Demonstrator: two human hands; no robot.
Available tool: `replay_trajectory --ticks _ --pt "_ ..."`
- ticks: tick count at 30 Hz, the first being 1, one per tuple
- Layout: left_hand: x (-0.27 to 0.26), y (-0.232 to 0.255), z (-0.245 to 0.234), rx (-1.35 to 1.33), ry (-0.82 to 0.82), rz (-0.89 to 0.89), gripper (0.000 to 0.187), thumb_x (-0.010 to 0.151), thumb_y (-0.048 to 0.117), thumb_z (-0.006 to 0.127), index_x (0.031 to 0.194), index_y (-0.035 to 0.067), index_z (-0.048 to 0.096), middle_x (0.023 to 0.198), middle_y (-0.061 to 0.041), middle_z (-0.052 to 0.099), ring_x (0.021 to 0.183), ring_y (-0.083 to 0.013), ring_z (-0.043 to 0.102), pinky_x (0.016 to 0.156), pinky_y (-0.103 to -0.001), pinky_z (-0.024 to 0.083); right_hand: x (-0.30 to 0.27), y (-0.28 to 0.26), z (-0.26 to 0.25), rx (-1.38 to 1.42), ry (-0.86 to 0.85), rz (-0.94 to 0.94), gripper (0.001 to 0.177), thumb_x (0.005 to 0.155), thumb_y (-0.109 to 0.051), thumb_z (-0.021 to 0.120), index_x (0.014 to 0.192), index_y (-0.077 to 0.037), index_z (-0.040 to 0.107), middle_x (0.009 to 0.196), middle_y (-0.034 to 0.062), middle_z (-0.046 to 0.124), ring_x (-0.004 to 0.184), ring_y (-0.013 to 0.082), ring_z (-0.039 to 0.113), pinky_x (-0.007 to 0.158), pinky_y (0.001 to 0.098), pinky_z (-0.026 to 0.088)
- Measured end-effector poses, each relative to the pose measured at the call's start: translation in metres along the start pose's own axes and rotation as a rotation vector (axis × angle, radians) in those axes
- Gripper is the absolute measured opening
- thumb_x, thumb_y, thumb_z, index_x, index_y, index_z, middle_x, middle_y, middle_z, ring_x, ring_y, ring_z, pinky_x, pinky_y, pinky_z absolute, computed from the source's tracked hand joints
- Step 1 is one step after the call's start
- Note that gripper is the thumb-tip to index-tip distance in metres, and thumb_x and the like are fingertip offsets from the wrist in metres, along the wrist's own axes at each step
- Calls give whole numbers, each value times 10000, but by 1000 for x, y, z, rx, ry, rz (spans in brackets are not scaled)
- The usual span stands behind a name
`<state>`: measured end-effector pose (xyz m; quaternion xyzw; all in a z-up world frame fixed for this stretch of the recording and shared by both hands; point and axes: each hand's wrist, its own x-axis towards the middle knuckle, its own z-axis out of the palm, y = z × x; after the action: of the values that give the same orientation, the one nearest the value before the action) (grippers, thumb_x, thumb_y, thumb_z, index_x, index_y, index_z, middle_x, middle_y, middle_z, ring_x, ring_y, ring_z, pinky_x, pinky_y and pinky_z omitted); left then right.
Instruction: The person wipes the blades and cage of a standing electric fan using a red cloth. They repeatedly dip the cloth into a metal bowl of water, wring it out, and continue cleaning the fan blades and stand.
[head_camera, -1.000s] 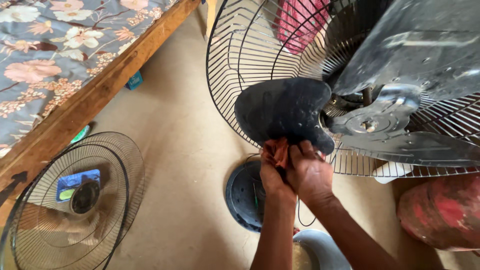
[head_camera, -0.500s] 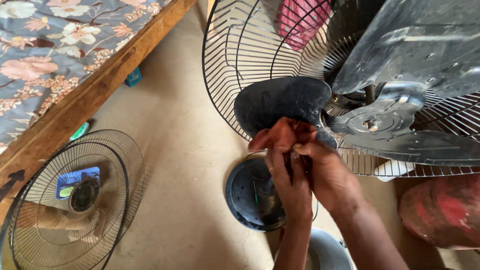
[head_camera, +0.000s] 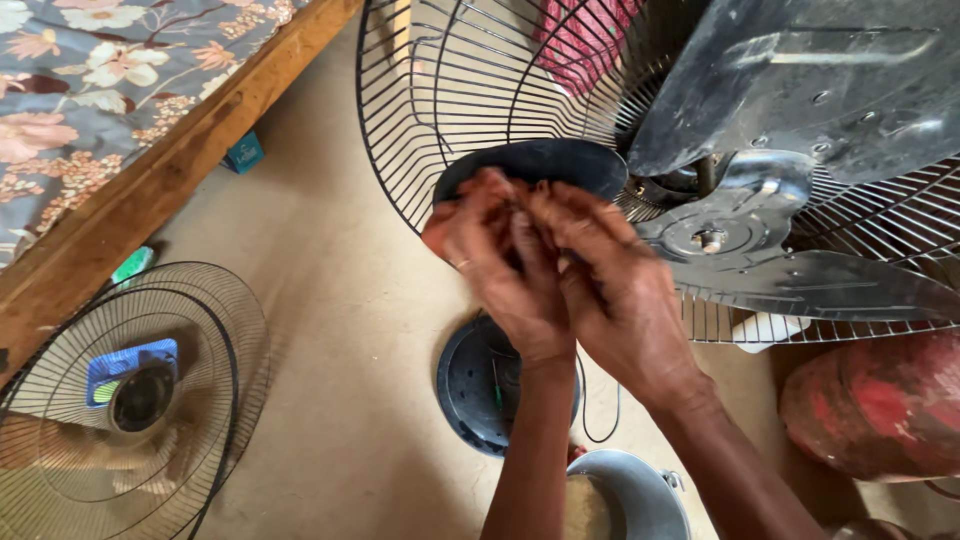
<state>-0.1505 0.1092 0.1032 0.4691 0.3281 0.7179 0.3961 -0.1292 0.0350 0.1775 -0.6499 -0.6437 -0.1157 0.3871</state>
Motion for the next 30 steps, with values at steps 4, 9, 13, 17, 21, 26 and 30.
replay_trajectory --ticks 4,9,13,17,21,26,30 --pt "-28 -4 -9 9 -171 116 432 1083 230 582 1435 -16 537 1402 -284 528 1436 -452 463 1179 -518 410 -12 10 0 -37 -38 225 398 898 56 602 1265 -61 702 1257 141 704 980 264 750 811 340 584" --pt "-68 -24 -16 63 -282 69 443 1015 222 640 1356 -46 552 1235 -307 504 1198 -461 507 1006 -519 452 -43 42 5 -48 -17 428 376 851 51 635 1200 -58 723 1112 120 750 880 225 758 777 330 584" --pt "-72 -43 8 83 -186 -275 265 1025 199 621 1157 -18 694 1006 -190 613 924 -341 657 804 -422 522 -57 59 5 46 53 428 378 872 73 608 1211 -58 711 1119 106 761 931 177 772 803 291 619" --pt "-65 -44 23 -358 -75 -390 241 998 169 624 1103 -45 653 1052 -95 657 915 -177 670 788 -295 570 -57 57 -5 38 -39 413 507 831 40 677 1316 -108 677 1187 114 727 946 193 753 822 305 627" --pt "-68 -39 9 -662 -149 -781 348 1028 291 515 1063 -11 683 968 -61 729 840 -127 695 702 -258 566 -59 54 -6 -313 -35 -17 682 717 -97 788 1378 -107 621 1315 143 657 1076 310 692 885 434 550" --pt "-84 -39 -2 -717 -236 -805 492 1158 357 483 1094 -79 703 890 -72 653 717 -120 580 583 -242 461 -75 58 9 -236 20 390 562 753 -79 793 1296 -132 659 1205 137 668 929 308 715 734 395 600" --pt "-92 -47 -10 -564 -161 -623 328 1052 284 520 1152 4 659 1014 -75 715 877 -143 662 784 -280 562 -86 57 6 -303 119 406 391 807 -30 742 1186 -122 725 1151 98 688 859 211 747 733 343 626"
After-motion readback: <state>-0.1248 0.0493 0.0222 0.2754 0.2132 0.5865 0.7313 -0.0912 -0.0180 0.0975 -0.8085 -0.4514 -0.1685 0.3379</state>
